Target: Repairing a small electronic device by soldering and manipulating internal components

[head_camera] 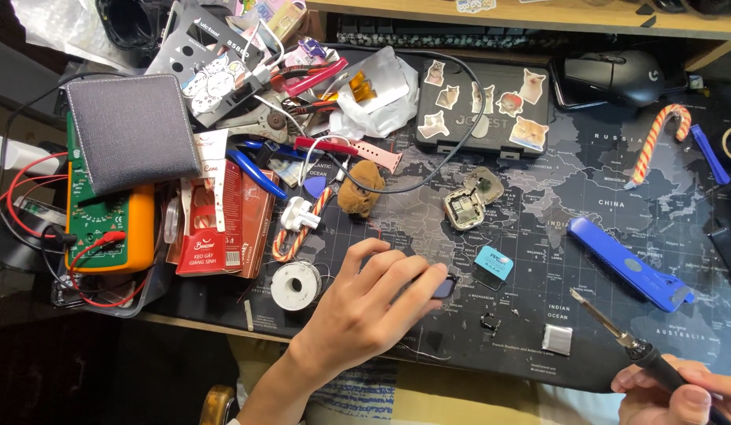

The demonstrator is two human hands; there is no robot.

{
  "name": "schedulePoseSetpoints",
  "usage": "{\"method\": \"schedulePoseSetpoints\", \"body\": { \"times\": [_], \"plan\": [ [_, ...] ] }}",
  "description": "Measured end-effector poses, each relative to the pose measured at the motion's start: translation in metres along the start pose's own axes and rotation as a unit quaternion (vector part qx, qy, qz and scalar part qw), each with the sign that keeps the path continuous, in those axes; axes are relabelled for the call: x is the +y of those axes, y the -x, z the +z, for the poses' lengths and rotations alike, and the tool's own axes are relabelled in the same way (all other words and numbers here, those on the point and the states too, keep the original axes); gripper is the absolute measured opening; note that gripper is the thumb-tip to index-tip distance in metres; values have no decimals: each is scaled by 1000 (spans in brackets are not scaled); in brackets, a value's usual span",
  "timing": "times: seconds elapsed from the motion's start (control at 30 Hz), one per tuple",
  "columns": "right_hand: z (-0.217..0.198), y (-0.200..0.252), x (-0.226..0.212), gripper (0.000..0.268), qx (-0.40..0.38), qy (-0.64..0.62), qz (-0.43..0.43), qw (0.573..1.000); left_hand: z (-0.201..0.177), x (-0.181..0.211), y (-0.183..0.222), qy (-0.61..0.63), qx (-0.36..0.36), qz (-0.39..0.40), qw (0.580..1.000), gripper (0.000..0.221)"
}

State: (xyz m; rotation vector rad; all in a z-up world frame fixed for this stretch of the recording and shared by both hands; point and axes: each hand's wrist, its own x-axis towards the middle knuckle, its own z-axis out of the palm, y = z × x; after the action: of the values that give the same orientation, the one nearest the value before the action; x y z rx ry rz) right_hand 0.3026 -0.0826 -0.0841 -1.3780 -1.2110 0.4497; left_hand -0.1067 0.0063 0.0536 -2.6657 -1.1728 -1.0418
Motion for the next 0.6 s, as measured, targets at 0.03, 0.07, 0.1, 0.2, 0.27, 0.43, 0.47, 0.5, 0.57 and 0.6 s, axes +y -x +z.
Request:
{"method": "schedulePoseSetpoints", "body": {
  "times": [0.03,0.07,0.1,0.2,0.27,0.43,0.47,0.5,0.57,0.6],
  "plan": [
    [2,-2,0,41,1,13,-24,1000,-1,0,0,4,4,4,1000,23],
    [6,-2,-6,41,2,14,-24,1000,-1,1,0,5,5,4,1000,23],
    [9,-2,-13,42,15,7,-13,1000,-1,1,1,5,8,6,1000,23],
    [18,-5,-28,46,28,14,-9,999,-3,3,2,6,17,11,1000,25],
    [24,-5,-35,49,27,29,-14,999,-6,5,3,7,21,15,1000,27],
    [29,-1,-33,43,75,-100,6,992,-20,19,5,-8,30,35,999,24],
    [29,-1,-35,43,75,-100,4,992,-25,24,6,-9,32,36,999,24],
    [29,-1,-38,44,75,-100,13,992,-29,28,7,-5,42,41,998,24],
    [27,-1,-32,45,79,-101,17,992,-36,35,8,-3,55,51,997,25],
    [25,-1,-26,42,82,-109,16,990,-40,39,9,-2,63,58,996,26]
  ]
}}
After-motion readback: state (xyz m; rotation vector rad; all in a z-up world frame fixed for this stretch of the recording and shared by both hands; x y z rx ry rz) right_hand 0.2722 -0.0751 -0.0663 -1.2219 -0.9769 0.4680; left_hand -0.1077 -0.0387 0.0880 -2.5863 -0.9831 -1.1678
